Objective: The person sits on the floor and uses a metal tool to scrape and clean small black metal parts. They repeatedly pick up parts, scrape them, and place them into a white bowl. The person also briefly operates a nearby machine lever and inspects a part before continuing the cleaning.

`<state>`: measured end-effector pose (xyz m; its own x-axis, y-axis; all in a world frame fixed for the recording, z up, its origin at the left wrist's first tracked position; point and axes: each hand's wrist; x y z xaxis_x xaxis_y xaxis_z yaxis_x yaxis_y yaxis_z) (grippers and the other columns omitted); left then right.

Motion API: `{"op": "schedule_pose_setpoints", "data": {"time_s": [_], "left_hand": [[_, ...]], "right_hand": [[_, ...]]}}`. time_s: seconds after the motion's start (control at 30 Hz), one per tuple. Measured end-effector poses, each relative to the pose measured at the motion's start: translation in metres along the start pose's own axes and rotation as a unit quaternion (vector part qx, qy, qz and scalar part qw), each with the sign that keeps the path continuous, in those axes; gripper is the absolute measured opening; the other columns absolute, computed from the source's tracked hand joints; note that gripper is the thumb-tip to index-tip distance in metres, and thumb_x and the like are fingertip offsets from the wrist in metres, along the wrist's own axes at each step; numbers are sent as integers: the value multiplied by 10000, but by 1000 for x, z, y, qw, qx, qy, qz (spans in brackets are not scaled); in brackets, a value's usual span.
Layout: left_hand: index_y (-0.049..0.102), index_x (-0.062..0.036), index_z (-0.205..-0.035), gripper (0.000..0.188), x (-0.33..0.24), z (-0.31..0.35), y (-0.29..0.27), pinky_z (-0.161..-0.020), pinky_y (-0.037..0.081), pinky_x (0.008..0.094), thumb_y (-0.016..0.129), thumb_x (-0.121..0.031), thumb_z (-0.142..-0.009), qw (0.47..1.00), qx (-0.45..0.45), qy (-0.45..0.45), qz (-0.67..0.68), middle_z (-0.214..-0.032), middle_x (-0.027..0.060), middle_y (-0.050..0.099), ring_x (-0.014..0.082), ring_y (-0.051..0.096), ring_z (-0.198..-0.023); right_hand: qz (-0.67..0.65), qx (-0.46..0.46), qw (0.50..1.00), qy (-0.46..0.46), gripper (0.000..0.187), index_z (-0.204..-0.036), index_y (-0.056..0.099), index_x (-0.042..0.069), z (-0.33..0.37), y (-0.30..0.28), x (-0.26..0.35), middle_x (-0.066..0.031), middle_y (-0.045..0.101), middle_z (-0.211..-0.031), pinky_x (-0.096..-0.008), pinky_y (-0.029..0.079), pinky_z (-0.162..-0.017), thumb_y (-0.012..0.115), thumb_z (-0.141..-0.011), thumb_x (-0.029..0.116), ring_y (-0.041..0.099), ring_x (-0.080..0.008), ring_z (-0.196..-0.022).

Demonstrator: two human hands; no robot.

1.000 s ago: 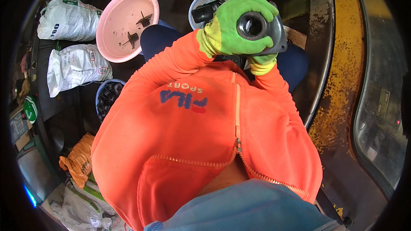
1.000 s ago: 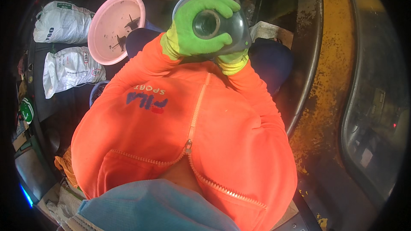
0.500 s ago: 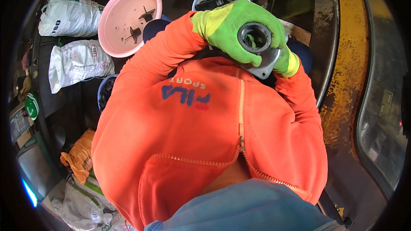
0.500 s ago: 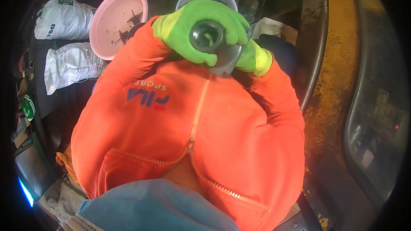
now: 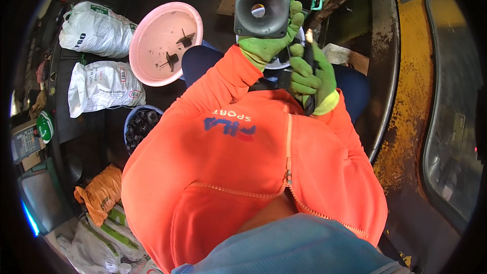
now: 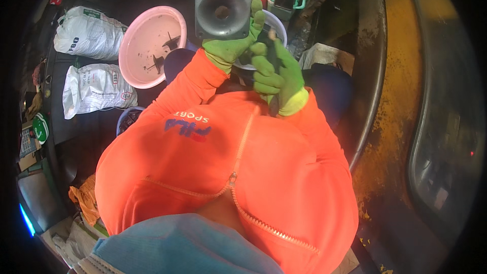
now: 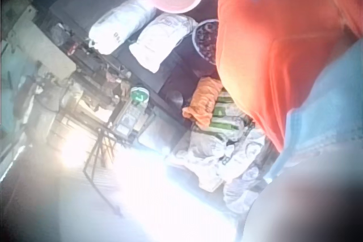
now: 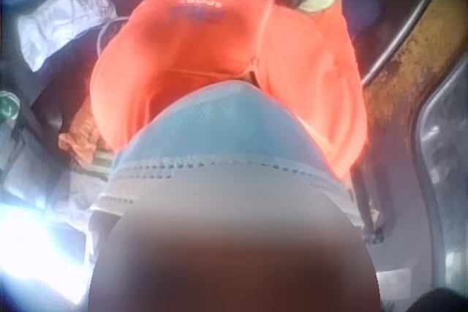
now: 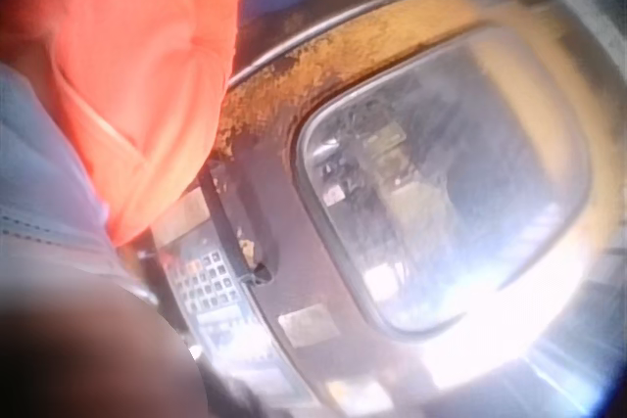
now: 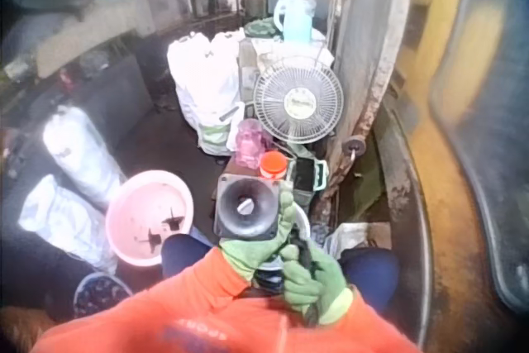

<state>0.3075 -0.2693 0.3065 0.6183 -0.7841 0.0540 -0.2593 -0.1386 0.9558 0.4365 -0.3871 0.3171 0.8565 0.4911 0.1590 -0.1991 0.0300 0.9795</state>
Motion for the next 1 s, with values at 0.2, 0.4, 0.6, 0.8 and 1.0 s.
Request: {"op": "schedule_pose_setpoints", "data": {"time_s": [0.2, 0.4, 0.6, 0.8, 1.0], "left_hand": [[493, -14, -1223, 532, -5, -1, -3, -903, 491, 429, 439, -436, -902, 995, -64, 24, 77, -1221, 194, 545, 325, 564, -1060], [384, -38, -1340, 769, 16, 13, 8, -902, 444, 323, 782, -248, -716, 580, -143, 126, -792, -1206, 168, 505, 236, 549, -1044], [235, -14, -1430, 699, 11, 28, 13, -999, 420, 379, 598, -204, -863, 911, -87, 31, -401, -1377, 135, 408, 243, 525, -1167], [452, -37, -1313, 531, 12, 33, 10, -916, 450, 580, 538, -344, -889, 974, -146, -77, -157, -1251, 157, 540, 334, 517, -1170], [506, -57, -1237, 445, -2, 32, 5, -827, 499, 587, 527, -345, -899, 969, -171, -82, -158, -1174, 169, 577, 375, 574, -1059]], "right_hand": [[136, -115, 967, -182, 463, -1126, 529, 17, 12, 16, 5, -7, 511, -701, -202, 215, -358, 402, -972, 434, 275, -45, -378], [442, -214, 797, -352, 379, -1235, 487, -25, 9, 21, 16, -33, 626, -923, -176, 279, -419, 547, -910, 162, 389, -23, -473], [342, -143, 894, -252, 358, -1213, 538, -16, 19, -4, 25, -6, 620, -802, -148, 249, -430, 583, -883, 115, 465, -13, -535], [499, -262, 754, -339, 492, -1310, 445, 3, -5, -11, 19, -59, 582, -1114, -247, 458, -850, 625, -868, 121, 554, -122, -998], [703, -186, 627, -279, 298, -1197, 559, 15, 18, 6, 33, -44, 603, -907, -261, 443, -737, 532, -909, 89, 545, -131, -800]]}}
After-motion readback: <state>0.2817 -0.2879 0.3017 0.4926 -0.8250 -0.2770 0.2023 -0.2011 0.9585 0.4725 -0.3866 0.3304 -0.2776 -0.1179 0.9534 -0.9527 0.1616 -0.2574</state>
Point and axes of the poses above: each hand's wrist, its own z-axis away from the middle knuckle, its own y-axis out of the palm, x = y × z
